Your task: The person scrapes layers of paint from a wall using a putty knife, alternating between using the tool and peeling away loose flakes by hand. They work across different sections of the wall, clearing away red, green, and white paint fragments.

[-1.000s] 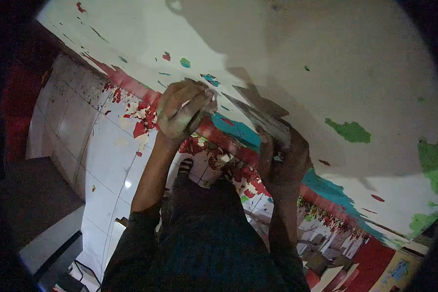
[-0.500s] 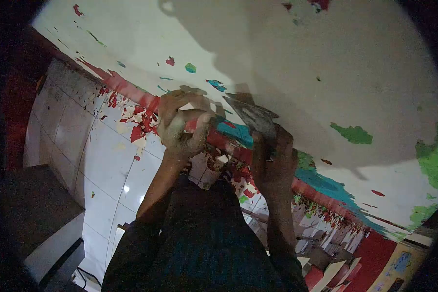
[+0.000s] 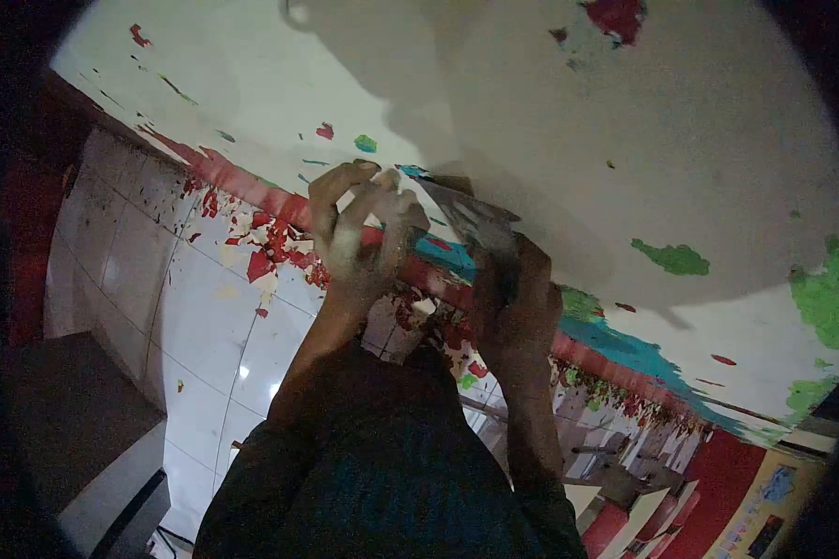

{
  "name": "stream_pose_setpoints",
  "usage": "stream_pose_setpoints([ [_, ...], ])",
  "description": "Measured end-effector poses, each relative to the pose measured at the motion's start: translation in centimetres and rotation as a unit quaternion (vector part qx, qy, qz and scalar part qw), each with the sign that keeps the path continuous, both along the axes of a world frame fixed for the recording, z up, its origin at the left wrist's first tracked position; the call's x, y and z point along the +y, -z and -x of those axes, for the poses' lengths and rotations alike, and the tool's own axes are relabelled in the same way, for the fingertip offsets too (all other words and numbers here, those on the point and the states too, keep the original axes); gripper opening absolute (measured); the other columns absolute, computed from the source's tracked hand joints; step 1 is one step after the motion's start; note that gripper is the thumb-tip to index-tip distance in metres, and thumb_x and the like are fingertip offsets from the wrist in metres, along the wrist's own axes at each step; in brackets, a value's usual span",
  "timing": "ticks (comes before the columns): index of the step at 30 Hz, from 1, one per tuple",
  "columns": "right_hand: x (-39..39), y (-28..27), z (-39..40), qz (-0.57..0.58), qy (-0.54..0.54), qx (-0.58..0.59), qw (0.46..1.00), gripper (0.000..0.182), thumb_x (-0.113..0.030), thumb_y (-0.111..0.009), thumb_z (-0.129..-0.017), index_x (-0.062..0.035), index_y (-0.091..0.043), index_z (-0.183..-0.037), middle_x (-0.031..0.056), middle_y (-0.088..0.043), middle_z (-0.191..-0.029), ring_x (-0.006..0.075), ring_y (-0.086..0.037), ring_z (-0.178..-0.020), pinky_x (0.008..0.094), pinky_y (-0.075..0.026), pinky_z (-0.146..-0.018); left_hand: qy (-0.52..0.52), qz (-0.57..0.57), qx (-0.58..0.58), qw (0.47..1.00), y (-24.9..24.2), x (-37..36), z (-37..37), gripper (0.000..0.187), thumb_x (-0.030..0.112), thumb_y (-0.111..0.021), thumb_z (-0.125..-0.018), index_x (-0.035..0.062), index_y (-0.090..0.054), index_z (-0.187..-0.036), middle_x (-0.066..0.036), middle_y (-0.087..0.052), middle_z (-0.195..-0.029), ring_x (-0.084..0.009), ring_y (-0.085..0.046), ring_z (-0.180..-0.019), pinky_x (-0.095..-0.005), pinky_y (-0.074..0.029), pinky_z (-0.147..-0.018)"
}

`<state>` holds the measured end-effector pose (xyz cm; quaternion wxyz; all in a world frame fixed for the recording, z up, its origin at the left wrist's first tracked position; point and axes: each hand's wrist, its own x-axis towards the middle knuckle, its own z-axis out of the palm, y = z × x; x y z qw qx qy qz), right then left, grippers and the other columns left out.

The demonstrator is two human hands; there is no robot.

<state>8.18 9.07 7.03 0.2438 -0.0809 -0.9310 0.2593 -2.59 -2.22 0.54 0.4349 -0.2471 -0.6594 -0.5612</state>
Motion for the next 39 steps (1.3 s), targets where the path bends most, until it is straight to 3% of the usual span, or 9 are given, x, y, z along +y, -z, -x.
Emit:
stream_pose_setpoints([
  [4, -1.3, -1.1, 0.7, -0.014, -0.027, 0.007, 1.000, 0.025, -0.008, -0.052, -0.083, -0.0007, -0.039, -0.103, 0.0176, -0.060, -0.086, 0.0240, -0.062, -0.080, 0.0317, -0.048, -0.067, 0.010, -0.032, -0.015, 0.999, -0.6, -0.4, 0.5, 0.029, 0.002, -0.066, -0.067, 0.0070, -0.059, -0.094, -0.009, -0.056, -0.085, -0.0236, -0.053, -0.074, -0.0347, -0.042, -0.067],
  [13, -0.3, -1.8, 1.4, -0.117, -0.077, 0.037, 0.990, 0.028, -0.005, -0.054, -0.080, -0.0008, -0.041, -0.105, 0.0159, -0.061, -0.079, 0.0240, -0.063, -0.062, 0.0320, -0.048, -0.052, 0.046, -0.082, -0.049, 0.994, -1.3, -0.5, 1.3, 0.022, 0.003, -0.071, -0.064, 0.0057, -0.057, -0.081, -0.007, -0.057, -0.078, -0.0213, -0.055, -0.072, -0.0316, -0.044, -0.062],
  [19, 0.2, -2.7, 1.8, -0.193, -0.122, 0.071, 0.971, 0.025, -0.002, -0.053, -0.080, -0.0016, -0.046, -0.104, 0.0165, -0.061, -0.080, 0.0227, -0.062, -0.063, 0.0309, -0.047, -0.051, 0.062, -0.088, -0.067, 0.992, -1.8, -0.8, 1.5, 0.023, 0.004, -0.073, -0.061, 0.0063, -0.054, -0.075, -0.007, -0.058, -0.074, -0.0195, -0.057, -0.071, -0.0300, -0.045, -0.059],
  [22, -0.1, -2.9, 1.5, -0.132, -0.085, 0.015, 0.987, 0.027, 0.001, -0.057, -0.071, -0.0072, -0.052, -0.096, 0.0145, -0.060, -0.091, 0.0294, -0.061, -0.075, 0.0367, -0.050, -0.061, 0.072, -0.088, -0.076, 0.991, -1.8, -0.8, 1.5, 0.024, 0.004, -0.074, -0.060, 0.0064, -0.054, -0.075, -0.007, -0.058, -0.074, -0.0193, -0.057, -0.068, -0.0290, -0.046, -0.058],
  [28, -0.4, -4.5, 2.3, -0.189, -0.142, -0.021, 0.971, 0.024, -0.004, -0.057, -0.077, -0.0041, -0.051, -0.100, 0.0183, -0.060, -0.082, 0.0326, -0.060, -0.073, 0.0375, -0.048, -0.061, 0.110, -0.071, -0.066, 0.989, -1.6, -1.8, 2.0, 0.025, 0.005, -0.075, -0.059, 0.0067, -0.055, -0.074, -0.008, -0.058, -0.074, -0.0197, -0.058, -0.065, -0.0288, -0.046, -0.057],
  [31, 0.3, -4.5, 1.8, -0.194, -0.151, -0.020, 0.969, 0.026, -0.004, -0.057, -0.076, -0.0042, -0.051, -0.101, 0.0182, -0.059, -0.086, 0.0333, -0.060, -0.075, 0.0375, -0.048, -0.063, 0.128, -0.061, -0.075, 0.987, -1.7, -2.4, 1.9, 0.026, 0.006, -0.075, -0.058, 0.0064, -0.056, -0.074, -0.008, -0.058, -0.075, -0.0205, -0.058, -0.069, -0.0289, -0.047, -0.060],
  [34, 0.8, -3.9, 1.2, -0.146, -0.131, -0.003, 0.981, 0.026, -0.005, -0.057, -0.075, -0.0049, -0.047, -0.099, 0.0158, -0.060, -0.084, 0.0313, -0.061, -0.071, 0.0359, -0.048, -0.058, 0.135, -0.054, -0.082, 0.986, -2.3, -2.7, 1.5, 0.026, 0.008, -0.076, -0.058, 0.0059, -0.057, -0.076, -0.008, -0.059, -0.078, -0.0209, -0.059, -0.072, -0.0289, -0.048, -0.062],
  [37, 0.2, -3.3, 0.9, 0.121, -0.035, -0.084, 0.988, 0.026, -0.010, -0.056, -0.079, -0.0029, -0.044, -0.102, 0.0171, -0.059, -0.077, 0.0285, -0.061, -0.065, 0.0346, -0.047, -0.056, 0.147, -0.029, -0.076, 0.986, -2.5, -2.6, 0.9, 0.028, 0.010, -0.075, -0.059, 0.0049, -0.059, -0.082, -0.008, -0.060, -0.080, -0.0191, -0.059, -0.074, -0.0284, -0.048, -0.063],
  [39, -0.1, -3.3, 0.6, 0.128, -0.022, -0.113, 0.985, 0.027, -0.012, -0.055, -0.081, -0.0021, -0.043, -0.103, 0.0173, -0.058, -0.074, 0.0258, -0.060, -0.062, 0.0339, -0.046, -0.056, 0.199, -0.034, -0.108, 0.973, -3.6, -2.5, -0.1, 0.030, 0.011, -0.074, -0.061, 0.0040, -0.060, -0.087, -0.009, -0.060, -0.081, -0.0167, -0.058, -0.073, -0.0278, -0.048, -0.062],
])
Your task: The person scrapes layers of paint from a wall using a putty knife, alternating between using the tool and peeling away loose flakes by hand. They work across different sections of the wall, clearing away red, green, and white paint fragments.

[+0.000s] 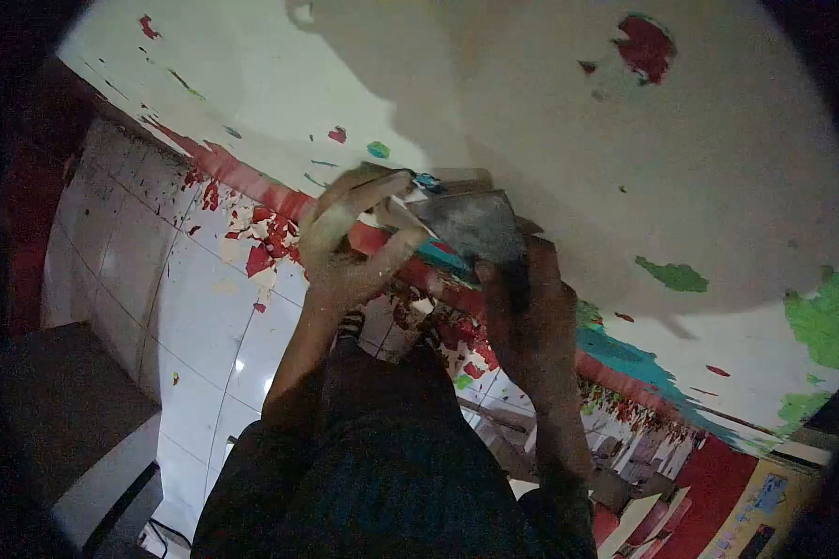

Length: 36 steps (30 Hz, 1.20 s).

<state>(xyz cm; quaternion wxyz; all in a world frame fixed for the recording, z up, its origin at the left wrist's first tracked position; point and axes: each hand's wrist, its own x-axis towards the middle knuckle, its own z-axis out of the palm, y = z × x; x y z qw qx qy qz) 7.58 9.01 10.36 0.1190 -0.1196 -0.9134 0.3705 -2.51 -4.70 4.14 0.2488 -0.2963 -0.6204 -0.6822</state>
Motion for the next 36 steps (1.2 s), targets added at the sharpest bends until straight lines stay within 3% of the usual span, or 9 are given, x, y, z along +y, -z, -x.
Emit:
stream_pose_setpoints([
  [3, 0.3, 0.3, -0.5, 0.001, -0.008, -0.005, 1.000, 0.028, -0.013, -0.055, -0.081, -0.0015, -0.043, -0.103, 0.0162, -0.058, -0.072, 0.0227, -0.059, -0.060, 0.0329, -0.045, -0.054, 0.105, 0.030, -0.124, 0.986, -0.4, -0.3, -1.1, 0.029, 0.009, -0.070, -0.066, 0.0007, -0.060, -0.092, -0.010, -0.061, -0.078, -0.0125, -0.057, -0.068, -0.0248, -0.046, -0.059],
  [6, 0.3, 0.1, -0.9, -0.002, 0.004, -0.022, 1.000, 0.029, -0.014, -0.056, -0.080, -0.0017, -0.043, -0.103, 0.0147, -0.058, -0.071, 0.0216, -0.058, -0.059, 0.0322, -0.045, -0.054, 0.149, -0.034, -0.158, 0.976, 0.1, 0.0, -1.3, 0.017, 0.008, -0.063, -0.075, -0.0013, -0.060, -0.089, -0.010, -0.062, -0.073, -0.0096, -0.053, -0.057, -0.0213, -0.043, -0.054],
  [9, 0.7, 0.6, -1.2, 0.013, 0.005, 0.019, 1.000, 0.029, -0.014, -0.057, -0.080, -0.0020, -0.043, -0.102, 0.0136, -0.058, -0.071, 0.0215, -0.057, -0.059, 0.0318, -0.044, -0.055, 0.213, -0.058, -0.401, 0.889, -1.4, -1.3, -1.7, 0.013, 0.009, -0.056, -0.081, -0.0032, -0.059, -0.080, -0.008, -0.061, -0.069, -0.0114, -0.055, -0.061, -0.0225, -0.043, -0.054],
  [12, 0.6, 0.3, -1.4, 0.062, 0.029, 0.009, 0.998, 0.029, -0.014, -0.057, -0.080, -0.0019, -0.042, -0.101, 0.0140, -0.058, -0.073, 0.0215, -0.057, -0.062, 0.0319, -0.044, -0.056, 0.159, -0.077, -0.342, 0.923, -0.6, -1.4, -1.5, 0.016, 0.009, -0.052, -0.084, -0.0036, -0.058, -0.078, -0.009, -0.060, -0.067, -0.0098, -0.054, -0.060, -0.0201, -0.041, -0.053],
  [17, 0.5, 0.2, -1.4, 0.057, 0.025, -0.011, 0.998, 0.027, -0.013, -0.055, -0.081, -0.0020, -0.042, -0.102, 0.0152, -0.059, -0.075, 0.0204, -0.058, -0.064, 0.0319, -0.045, -0.058, 0.137, -0.054, -0.295, 0.944, -0.8, -0.6, -2.0, 0.012, 0.011, -0.058, -0.079, -0.0004, -0.061, -0.082, -0.007, -0.062, -0.071, -0.0096, -0.055, -0.057, -0.0218, -0.044, -0.053],
  [28, 0.9, -0.1, -2.7, 0.058, -0.029, -0.105, 0.992, 0.021, -0.004, -0.052, -0.082, -0.0001, -0.040, -0.100, 0.0114, -0.059, -0.082, 0.0156, -0.060, -0.072, 0.0272, -0.047, -0.063, 0.164, 0.161, -0.196, 0.953, -2.3, -3.5, -1.7, 0.013, 0.012, -0.067, -0.071, 0.0028, -0.063, -0.078, -0.008, -0.062, -0.069, -0.0156, -0.060, -0.060, -0.0261, -0.046, -0.053],
  [31, 0.4, -0.3, -3.1, 0.116, -0.031, -0.107, 0.987, 0.021, -0.004, -0.052, -0.082, -0.0004, -0.040, -0.099, 0.0117, -0.059, -0.082, 0.0157, -0.060, -0.072, 0.0271, -0.047, -0.062, 0.145, 0.209, -0.145, 0.956, -2.7, -3.9, -2.0, 0.013, 0.011, -0.068, -0.066, 0.0043, -0.061, -0.075, -0.010, -0.060, -0.066, -0.0193, -0.059, -0.058, -0.0270, -0.045, -0.051],
  [34, -1.0, -0.8, -3.7, 0.082, 0.001, -0.084, 0.993, 0.026, -0.016, -0.054, -0.082, -0.0025, -0.042, -0.100, 0.0145, -0.059, -0.067, 0.0214, -0.060, -0.059, 0.0317, -0.045, -0.056, 0.125, 0.216, -0.132, 0.959, -3.2, -4.1, -2.3, 0.015, 0.008, -0.068, -0.061, 0.0047, -0.060, -0.073, -0.011, -0.058, -0.063, -0.0212, -0.059, -0.056, -0.0277, -0.045, -0.050],
  [36, -1.4, -0.6, -4.2, 0.064, -0.003, -0.080, 0.995, 0.027, -0.016, -0.054, -0.082, -0.0025, -0.042, -0.101, 0.0146, -0.059, -0.067, 0.0220, -0.060, -0.060, 0.0325, -0.045, -0.056, 0.102, 0.228, -0.079, 0.965, -3.0, -4.7, -2.3, 0.016, 0.007, -0.067, -0.058, 0.0045, -0.059, -0.072, -0.010, -0.057, -0.062, -0.0206, -0.058, -0.054, -0.0276, -0.045, -0.050],
])
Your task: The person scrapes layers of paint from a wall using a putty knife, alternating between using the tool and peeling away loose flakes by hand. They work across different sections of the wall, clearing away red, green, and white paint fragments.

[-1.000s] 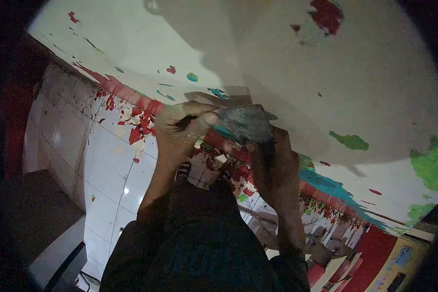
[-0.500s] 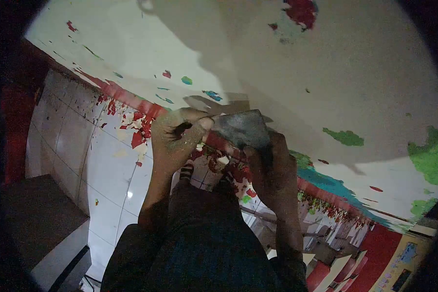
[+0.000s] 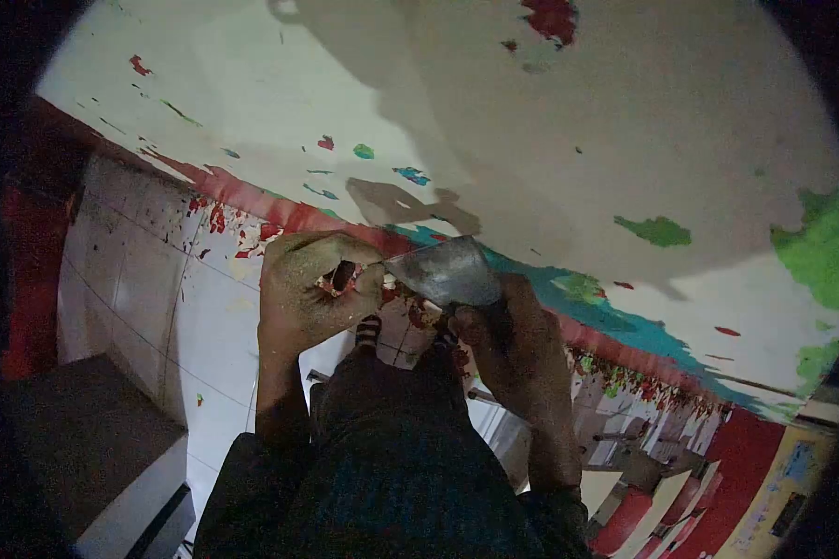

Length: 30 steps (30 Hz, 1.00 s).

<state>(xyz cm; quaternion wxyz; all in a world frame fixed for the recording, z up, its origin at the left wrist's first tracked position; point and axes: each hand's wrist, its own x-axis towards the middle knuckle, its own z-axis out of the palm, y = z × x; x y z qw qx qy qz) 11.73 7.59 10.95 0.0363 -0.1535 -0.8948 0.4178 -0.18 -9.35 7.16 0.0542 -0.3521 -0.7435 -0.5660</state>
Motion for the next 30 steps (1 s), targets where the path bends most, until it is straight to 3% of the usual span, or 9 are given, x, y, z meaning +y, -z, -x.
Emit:
stream_pose_setpoints([
  [6, -2.4, -0.2, -1.0, 0.057, 0.021, -0.016, 0.998, 0.032, -0.016, -0.054, -0.081, -0.0011, -0.041, -0.106, 0.0147, -0.058, -0.070, 0.0217, -0.061, -0.065, 0.0330, -0.046, -0.059, 0.051, -0.014, -0.055, 0.997, -0.7, -1.9, -0.2, 0.011, 0.003, -0.062, -0.059, 0.0041, -0.058, -0.069, -0.008, -0.057, -0.059, -0.0140, -0.054, -0.050, -0.0250, -0.043, -0.047],
  [9, -3.6, -0.3, -1.3, 0.091, 0.052, 0.015, 0.994, 0.034, -0.015, -0.054, -0.081, -0.0005, -0.041, -0.109, 0.0156, -0.058, -0.076, 0.0230, -0.061, -0.070, 0.0331, -0.046, -0.062, 0.071, -0.118, -0.178, 0.974, 0.6, -2.8, 0.4, 0.004, 0.004, -0.059, -0.065, 0.0020, -0.057, -0.067, -0.005, -0.058, -0.060, -0.0090, -0.053, -0.052, -0.0226, -0.041, -0.046],
  [10, -3.8, -0.2, -1.4, 0.110, 0.069, 0.024, 0.991, 0.034, -0.015, -0.054, -0.082, -0.0003, -0.041, -0.109, 0.0159, -0.059, -0.079, 0.0236, -0.061, -0.072, 0.0332, -0.046, -0.064, 0.046, -0.122, -0.215, 0.968, 0.0, -3.0, 0.4, 0.006, 0.004, -0.057, -0.071, 0.0006, -0.055, -0.067, -0.003, -0.057, -0.060, -0.0067, -0.050, -0.053, -0.0214, -0.040, -0.048],
  [13, -4.3, 0.0, -1.7, 0.162, 0.070, 0.016, 0.984, 0.032, -0.015, -0.053, -0.082, 0.0000, -0.043, -0.108, 0.0159, -0.058, -0.084, 0.0265, -0.060, -0.075, 0.0341, -0.046, -0.066, 0.102, -0.124, -0.270, 0.949, 0.8, -3.4, 0.7, 0.004, 0.002, -0.054, -0.073, 0.0006, -0.055, -0.070, -0.005, -0.058, -0.065, -0.0091, -0.049, -0.052, -0.0222, -0.040, -0.050],
  [20, -3.8, 0.9, -0.9, 0.005, 0.097, 0.033, 0.995, 0.026, -0.015, -0.052, -0.083, -0.0007, -0.044, -0.104, 0.0179, -0.058, -0.084, 0.0308, -0.060, -0.075, 0.0367, -0.046, -0.064, 0.016, -0.052, -0.126, 0.991, 2.2, -0.8, 0.2, 0.013, 0.003, -0.056, -0.076, 0.0016, -0.056, -0.089, -0.010, -0.059, -0.082, -0.0173, -0.054, -0.066, -0.0274, -0.043, -0.059],
  [23, -2.9, 1.7, 0.2, -0.071, 0.103, 0.082, 0.989, 0.026, -0.014, -0.051, -0.083, -0.0009, -0.043, -0.104, 0.0185, -0.058, -0.083, 0.0332, -0.060, -0.073, 0.0369, -0.046, -0.062, -0.091, -0.107, 0.070, 0.988, 3.6, 1.3, 1.9, 0.013, 0.003, -0.060, -0.073, 0.0014, -0.057, -0.086, -0.010, -0.058, -0.083, -0.0196, -0.054, -0.073, -0.0292, -0.044, -0.061],
  [26, -1.9, 2.8, 2.2, -0.105, 0.081, 0.178, 0.975, 0.027, -0.011, -0.052, -0.082, -0.0005, -0.043, -0.105, 0.0191, -0.058, -0.081, 0.0337, -0.061, -0.071, 0.0369, -0.047, -0.060, -0.187, -0.112, 0.179, 0.959, 3.9, 2.7, 3.6, 0.022, 0.006, -0.064, -0.072, 0.0004, -0.055, -0.091, -0.015, -0.050, -0.100, -0.0232, -0.053, -0.081, -0.0317, -0.046, -0.065],
  [28, -2.3, 2.4, 3.6, -0.123, 0.069, 0.212, 0.967, 0.027, -0.009, -0.053, -0.081, 0.0003, -0.043, -0.105, 0.0198, -0.058, -0.080, 0.0330, -0.061, -0.070, 0.0371, -0.047, -0.059, -0.246, -0.116, 0.177, 0.946, 3.2, 3.3, 3.7, 0.030, 0.007, -0.065, -0.072, -0.0005, -0.051, -0.098, -0.019, -0.037, -0.114, -0.0254, -0.049, -0.089, -0.0346, -0.046, -0.068],
  [30, -2.4, 3.1, 4.7, -0.133, 0.057, 0.226, 0.963, 0.028, -0.007, -0.054, -0.080, 0.0011, -0.042, -0.105, 0.0204, -0.058, -0.080, 0.0323, -0.061, -0.068, 0.0377, -0.047, -0.057, -0.202, -0.205, 0.109, 0.952, 2.8, 3.9, 4.2, 0.050, 0.009, -0.064, -0.073, -0.0013, -0.039, -0.115, -0.023, -0.007, -0.129, -0.0347, -0.030, -0.115, -0.0423, -0.042, -0.084],
])
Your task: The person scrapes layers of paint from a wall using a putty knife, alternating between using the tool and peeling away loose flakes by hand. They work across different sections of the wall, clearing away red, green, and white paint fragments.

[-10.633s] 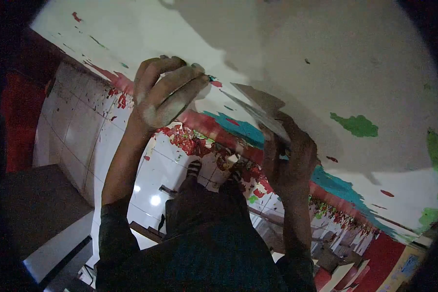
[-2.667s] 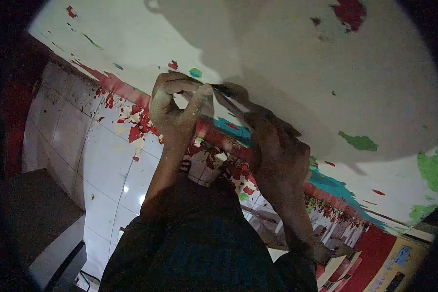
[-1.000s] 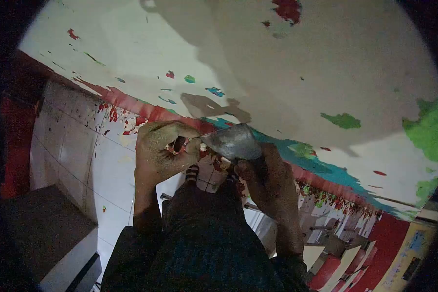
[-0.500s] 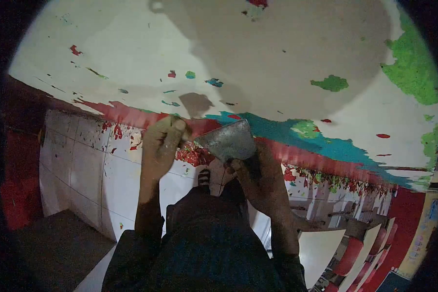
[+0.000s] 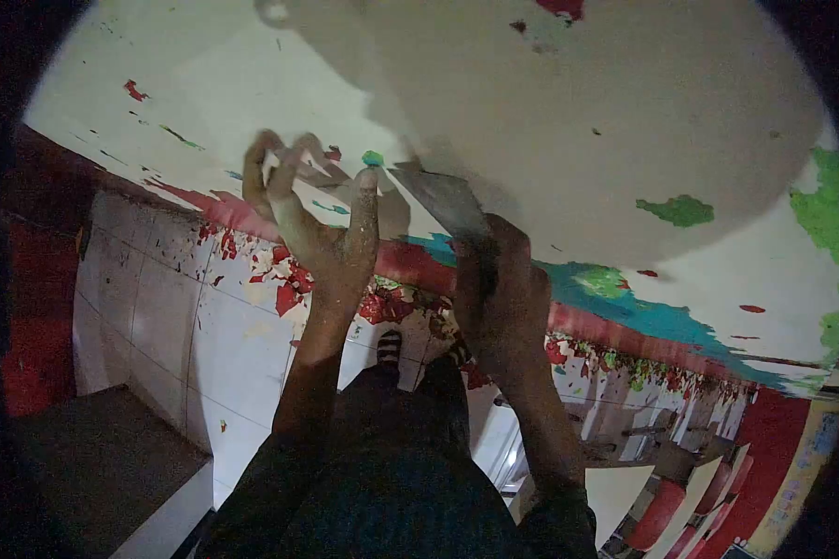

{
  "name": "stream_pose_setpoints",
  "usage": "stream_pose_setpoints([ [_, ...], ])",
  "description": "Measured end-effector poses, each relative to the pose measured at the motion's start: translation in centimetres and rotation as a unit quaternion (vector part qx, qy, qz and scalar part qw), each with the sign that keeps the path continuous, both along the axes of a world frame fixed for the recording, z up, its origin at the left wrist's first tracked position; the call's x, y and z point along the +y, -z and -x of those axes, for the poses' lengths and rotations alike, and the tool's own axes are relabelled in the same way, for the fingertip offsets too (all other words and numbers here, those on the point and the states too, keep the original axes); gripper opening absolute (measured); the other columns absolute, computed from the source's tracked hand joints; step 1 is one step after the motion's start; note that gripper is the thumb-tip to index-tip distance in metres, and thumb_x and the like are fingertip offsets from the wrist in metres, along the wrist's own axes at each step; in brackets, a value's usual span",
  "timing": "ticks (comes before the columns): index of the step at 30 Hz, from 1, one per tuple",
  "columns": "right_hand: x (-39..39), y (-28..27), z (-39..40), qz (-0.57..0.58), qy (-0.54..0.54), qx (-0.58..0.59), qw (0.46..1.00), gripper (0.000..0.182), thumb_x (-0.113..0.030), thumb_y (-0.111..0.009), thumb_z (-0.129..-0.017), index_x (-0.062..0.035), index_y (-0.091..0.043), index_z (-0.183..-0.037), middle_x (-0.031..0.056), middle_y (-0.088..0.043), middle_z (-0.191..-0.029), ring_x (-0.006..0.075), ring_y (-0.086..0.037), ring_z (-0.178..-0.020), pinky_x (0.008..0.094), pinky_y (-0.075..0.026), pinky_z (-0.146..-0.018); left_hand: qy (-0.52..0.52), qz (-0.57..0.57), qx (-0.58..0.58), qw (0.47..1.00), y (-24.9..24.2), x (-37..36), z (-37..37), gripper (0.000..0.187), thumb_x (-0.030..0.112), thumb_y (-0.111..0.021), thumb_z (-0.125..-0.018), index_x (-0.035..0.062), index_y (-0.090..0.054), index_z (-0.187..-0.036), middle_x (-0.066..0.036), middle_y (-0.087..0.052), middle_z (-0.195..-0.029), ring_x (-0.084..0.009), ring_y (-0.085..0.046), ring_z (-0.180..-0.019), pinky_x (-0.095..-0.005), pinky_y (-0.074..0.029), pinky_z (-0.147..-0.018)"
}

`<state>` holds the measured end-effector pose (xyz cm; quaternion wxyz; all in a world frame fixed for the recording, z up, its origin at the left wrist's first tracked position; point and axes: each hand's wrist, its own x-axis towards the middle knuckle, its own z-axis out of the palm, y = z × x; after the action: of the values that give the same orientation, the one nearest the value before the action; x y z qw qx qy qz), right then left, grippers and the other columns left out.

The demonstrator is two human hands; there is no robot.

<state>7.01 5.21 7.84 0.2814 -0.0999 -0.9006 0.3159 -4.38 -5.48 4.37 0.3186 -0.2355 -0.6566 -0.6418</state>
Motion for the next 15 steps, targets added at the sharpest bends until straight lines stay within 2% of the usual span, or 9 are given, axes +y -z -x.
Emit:
stream_pose_setpoints([
  [3, -0.3, 1.6, 0.7, -0.004, -0.004, 0.051, 0.999, 0.031, -0.005, -0.055, -0.079, 0.0024, -0.041, -0.105, 0.0207, -0.058, -0.080, 0.0322, -0.061, -0.065, 0.0380, -0.047, -0.055, -0.018, 0.012, 0.043, 0.999, -0.1, 0.3, 1.1, 0.060, 0.008, -0.063, -0.073, -0.0006, -0.031, -0.123, -0.025, -0.002, -0.132, -0.0376, -0.003, -0.127, -0.0471, -0.026, -0.098],
  [6, -0.2, 1.5, 0.5, -0.024, -0.007, 0.050, 0.998, 0.034, -0.003, -0.056, -0.078, 0.0031, -0.040, -0.106, 0.0203, -0.058, -0.078, 0.0324, -0.061, -0.063, 0.0378, -0.047, -0.054, 0.020, 0.015, 0.041, 0.999, 0.8, 0.2, 1.4, 0.068, 0.008, -0.064, -0.073, 0.0007, -0.024, -0.128, -0.024, 0.008, -0.136, -0.0376, 0.016, -0.126, -0.0489, -0.008, -0.103],
  [9, 0.0, 2.0, 0.8, -0.019, -0.012, 0.063, 0.998, 0.035, -0.003, -0.057, -0.077, 0.0034, -0.039, -0.107, 0.0205, -0.057, -0.077, 0.0325, -0.061, -0.063, 0.0376, -0.048, -0.054, -0.034, 0.086, 0.024, 0.995, 1.2, -0.3, 1.5, 0.079, 0.020, -0.068, -0.070, 0.0064, -0.019, -0.131, -0.021, 0.004, -0.139, -0.0338, 0.003, -0.130, -0.0486, -0.016, -0.102],
  [12, 0.1, 2.1, 0.9, -0.021, -0.009, 0.059, 0.998, 0.034, -0.005, -0.057, -0.077, 0.0033, -0.040, -0.106, 0.0214, -0.057, -0.079, 0.0322, -0.060, -0.064, 0.0380, -0.047, -0.054, -0.008, 0.037, 0.035, 0.999, 1.7, 0.0, 1.9, 0.079, 0.021, -0.068, -0.071, 0.0073, -0.019, -0.131, -0.021, 0.004, -0.139, -0.0339, 0.004, -0.129, -0.0493, -0.012, -0.102],
  [15, 0.0, 1.7, 0.8, 0.009, -0.006, 0.051, 0.999, 0.032, -0.007, -0.057, -0.078, 0.0028, -0.042, -0.105, 0.0217, -0.056, -0.082, 0.0324, -0.060, -0.063, 0.0386, -0.047, -0.054, -0.023, 0.058, 0.031, 0.998, 1.4, 0.0, 1.7, 0.078, 0.023, -0.067, -0.072, 0.0077, -0.019, -0.132, -0.021, 0.004, -0.139, -0.0339, 0.005, -0.129, -0.0490, -0.010, -0.103],
])
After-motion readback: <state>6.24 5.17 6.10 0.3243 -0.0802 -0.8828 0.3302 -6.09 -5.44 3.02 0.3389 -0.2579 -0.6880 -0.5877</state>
